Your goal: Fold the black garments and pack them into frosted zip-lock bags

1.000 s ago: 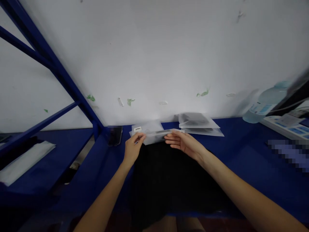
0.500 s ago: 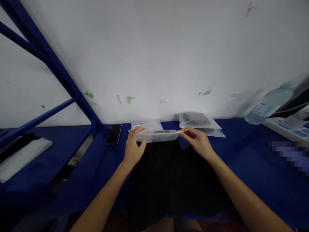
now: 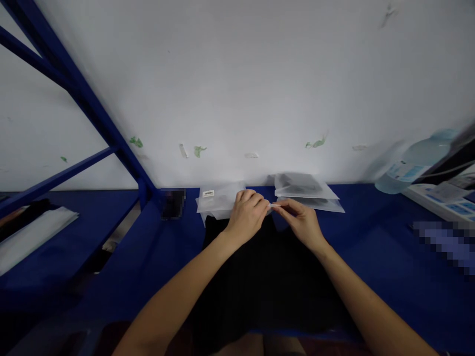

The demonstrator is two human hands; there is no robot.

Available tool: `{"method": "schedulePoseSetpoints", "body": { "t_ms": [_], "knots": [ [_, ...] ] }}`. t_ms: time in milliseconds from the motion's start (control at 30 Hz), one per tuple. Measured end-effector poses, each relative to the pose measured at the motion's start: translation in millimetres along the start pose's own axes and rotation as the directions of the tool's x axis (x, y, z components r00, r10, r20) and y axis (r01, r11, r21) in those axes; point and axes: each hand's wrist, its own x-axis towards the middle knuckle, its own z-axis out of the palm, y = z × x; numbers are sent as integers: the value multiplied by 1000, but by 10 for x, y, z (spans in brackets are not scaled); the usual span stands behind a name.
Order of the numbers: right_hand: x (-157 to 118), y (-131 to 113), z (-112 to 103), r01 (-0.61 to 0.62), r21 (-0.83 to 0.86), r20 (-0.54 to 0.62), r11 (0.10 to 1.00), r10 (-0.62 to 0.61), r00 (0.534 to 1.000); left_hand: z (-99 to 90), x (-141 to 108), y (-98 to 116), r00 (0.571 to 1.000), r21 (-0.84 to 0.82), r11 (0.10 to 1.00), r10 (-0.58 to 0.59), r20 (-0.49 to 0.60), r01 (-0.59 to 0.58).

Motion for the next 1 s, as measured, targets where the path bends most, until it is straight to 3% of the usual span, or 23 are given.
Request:
{"method": "schedulePoseSetpoints", "body": {
  "t_ms": [333, 600, 800, 1000],
  "knots": [
    [1, -14, -29, -26, -65, -31, 998, 24, 999, -479, -594, -422, 992, 158, 986, -40, -121, 59],
    [-24, 32, -16, -37, -23, -36, 999, 37, 999, -706, -887, -640, 994, 195, 978, -55, -93, 72],
    [-30, 68, -5, -63, 49, -14, 997, 64, 998, -700, -790, -595, 990, 97, 986, -132, -44, 136],
    [-32, 62, -34, -35, -5, 1, 999, 35, 999, -630, -594, -557, 996, 67, 994, -83, 31, 81]
  ]
}}
